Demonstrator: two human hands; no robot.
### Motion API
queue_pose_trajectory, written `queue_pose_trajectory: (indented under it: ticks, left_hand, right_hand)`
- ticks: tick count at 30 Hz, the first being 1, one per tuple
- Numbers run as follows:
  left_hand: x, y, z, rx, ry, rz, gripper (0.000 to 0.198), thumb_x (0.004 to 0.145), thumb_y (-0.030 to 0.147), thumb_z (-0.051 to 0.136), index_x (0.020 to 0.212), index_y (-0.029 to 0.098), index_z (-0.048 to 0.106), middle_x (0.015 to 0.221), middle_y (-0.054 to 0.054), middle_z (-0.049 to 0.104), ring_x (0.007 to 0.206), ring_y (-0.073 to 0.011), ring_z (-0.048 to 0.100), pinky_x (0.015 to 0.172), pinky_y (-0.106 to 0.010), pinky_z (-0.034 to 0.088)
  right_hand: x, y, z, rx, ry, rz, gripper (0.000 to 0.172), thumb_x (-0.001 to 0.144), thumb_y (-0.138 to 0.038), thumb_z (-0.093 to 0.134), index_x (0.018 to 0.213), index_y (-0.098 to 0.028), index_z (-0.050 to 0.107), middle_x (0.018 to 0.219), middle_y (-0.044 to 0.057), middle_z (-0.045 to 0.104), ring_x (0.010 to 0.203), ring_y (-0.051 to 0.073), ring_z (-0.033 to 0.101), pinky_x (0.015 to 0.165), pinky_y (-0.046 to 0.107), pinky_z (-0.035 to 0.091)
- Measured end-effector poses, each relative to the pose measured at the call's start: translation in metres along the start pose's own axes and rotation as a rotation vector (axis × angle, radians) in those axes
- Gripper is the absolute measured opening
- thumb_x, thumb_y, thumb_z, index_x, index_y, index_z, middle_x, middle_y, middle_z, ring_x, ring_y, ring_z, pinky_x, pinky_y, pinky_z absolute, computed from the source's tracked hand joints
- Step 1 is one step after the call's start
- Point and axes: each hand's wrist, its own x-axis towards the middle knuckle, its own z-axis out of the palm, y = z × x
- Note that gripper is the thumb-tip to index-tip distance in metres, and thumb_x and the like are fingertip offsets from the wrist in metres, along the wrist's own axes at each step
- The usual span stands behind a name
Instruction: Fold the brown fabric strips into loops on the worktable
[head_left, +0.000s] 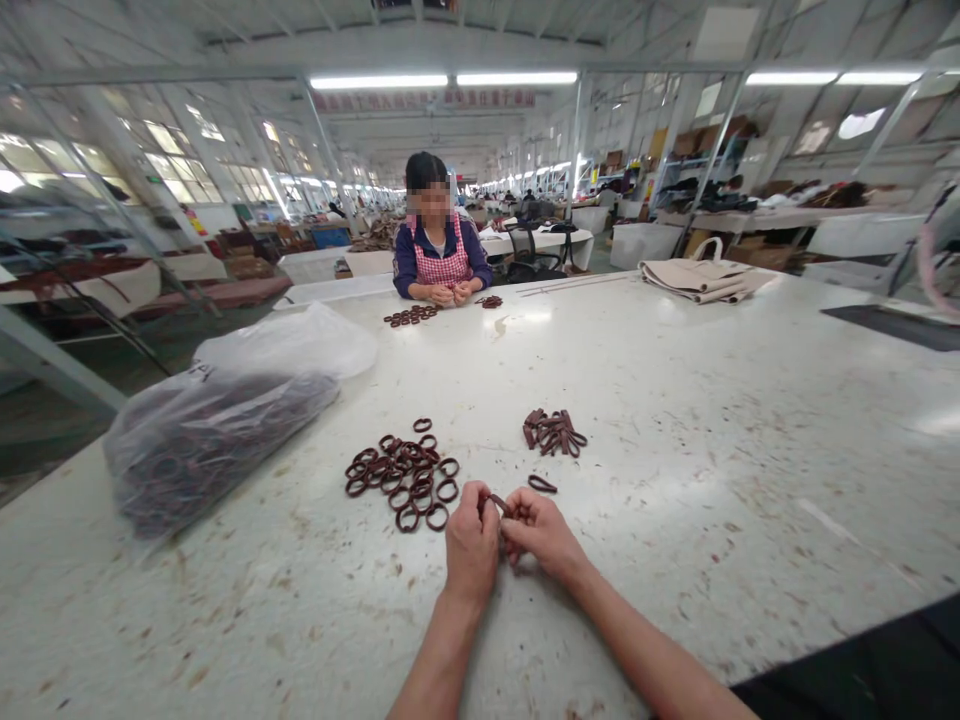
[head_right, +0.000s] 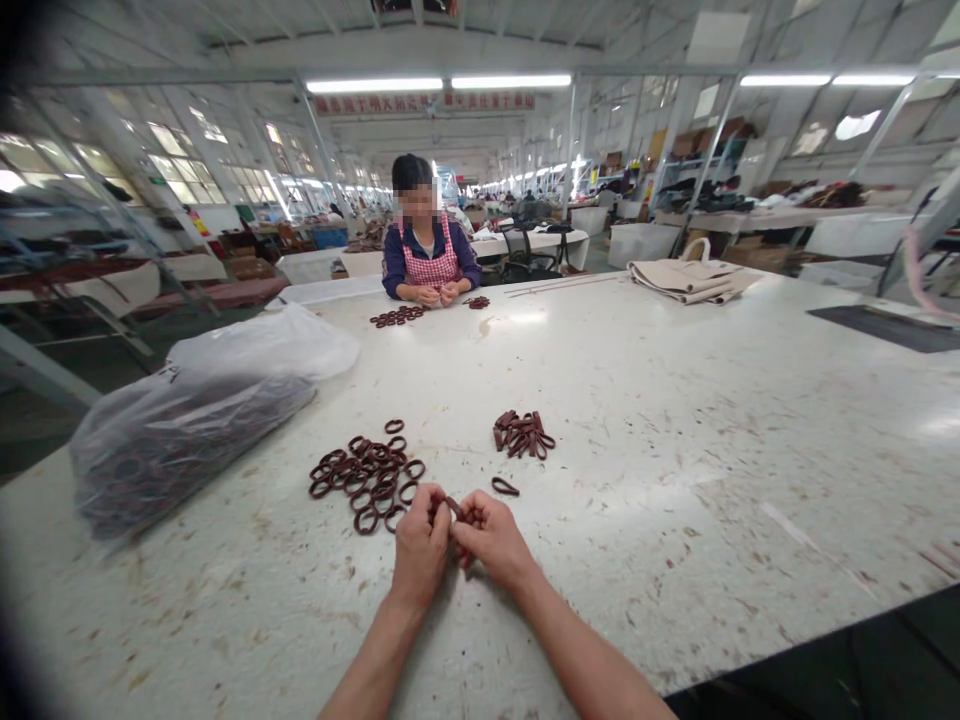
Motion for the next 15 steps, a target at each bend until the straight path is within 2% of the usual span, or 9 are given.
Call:
queue_pose_trajectory:
  ticks: [3, 7, 9, 12, 13, 15]
  left_hand:
    - [0.002, -0.002, -0.001, 0.014, 0.001, -0.03, 0.009, 0.079, 0.023, 0.04, 0.081, 0.02, 0.048, 0.056, 0.004, 0.047, 0.052, -0.0133, 0.047, 0.052, -0.023, 0.032]
    - [0.004, -0.003, -0.003, -0.039, 0.032, -0.061, 0.009, 0.078, 0.024, 0.043, 0.081, 0.02, 0.05, 0.052, 0.006, 0.045, 0.049, -0.0127, 0.046, 0.052, -0.023, 0.032]
    - [0.006, -0.004, -0.007, -0.066, 0.099, -0.065, 0.01, 0.078, 0.026, 0.045, 0.082, 0.02, 0.052, 0.054, 0.005, 0.047, 0.05, -0.0127, 0.046, 0.054, -0.023, 0.034]
    - [0.012, -0.009, -0.018, -0.049, 0.278, -0.023, 0.016, 0.079, 0.028, 0.046, 0.087, 0.018, 0.056, 0.07, 0.0, 0.054, 0.063, -0.0145, 0.051, 0.064, -0.025, 0.039]
    - [0.015, -0.012, -0.022, -0.044, 0.337, -0.012, 0.018, 0.079, 0.028, 0.047, 0.09, 0.018, 0.057, 0.076, -0.002, 0.055, 0.069, -0.0153, 0.052, 0.067, -0.026, 0.04]
    - [0.019, -0.018, -0.028, -0.075, 0.422, -0.025, 0.022, 0.078, 0.026, 0.047, 0.095, 0.018, 0.058, 0.084, -0.004, 0.054, 0.074, -0.0161, 0.052, 0.069, -0.027, 0.042]
  right_hand:
    - [0.001, 0.001, 0.002, 0.039, -0.009, 0.024, 0.02, 0.061, -0.026, 0.059, 0.071, -0.017, 0.044, 0.048, -0.007, 0.052, 0.038, 0.008, 0.048, 0.04, 0.02, 0.043]
    - [-0.001, -0.004, -0.001, -0.031, 0.089, -0.032, 0.014, 0.066, -0.027, 0.054, 0.072, -0.017, 0.047, 0.048, -0.006, 0.051, 0.038, 0.008, 0.046, 0.04, 0.02, 0.04]
    - [-0.001, -0.007, -0.01, -0.131, 0.252, -0.131, 0.011, 0.069, -0.026, 0.053, 0.072, -0.017, 0.047, 0.051, -0.006, 0.048, 0.042, 0.008, 0.044, 0.042, 0.02, 0.037]
    - [0.001, -0.01, -0.03, -0.398, 0.549, -0.292, 0.007, 0.073, -0.024, 0.049, 0.07, -0.017, 0.05, 0.06, -0.003, 0.049, 0.054, 0.01, 0.046, 0.053, 0.022, 0.038]
    - [0.002, -0.009, -0.036, -0.513, 0.597, -0.319, 0.007, 0.073, -0.022, 0.048, 0.069, -0.017, 0.052, 0.064, -0.001, 0.05, 0.059, 0.012, 0.047, 0.057, 0.023, 0.038]
    - [0.004, -0.007, -0.046, -0.739, 0.598, -0.323, 0.007, 0.071, -0.019, 0.049, 0.069, -0.018, 0.056, 0.073, 0.002, 0.053, 0.069, 0.015, 0.05, 0.064, 0.026, 0.038]
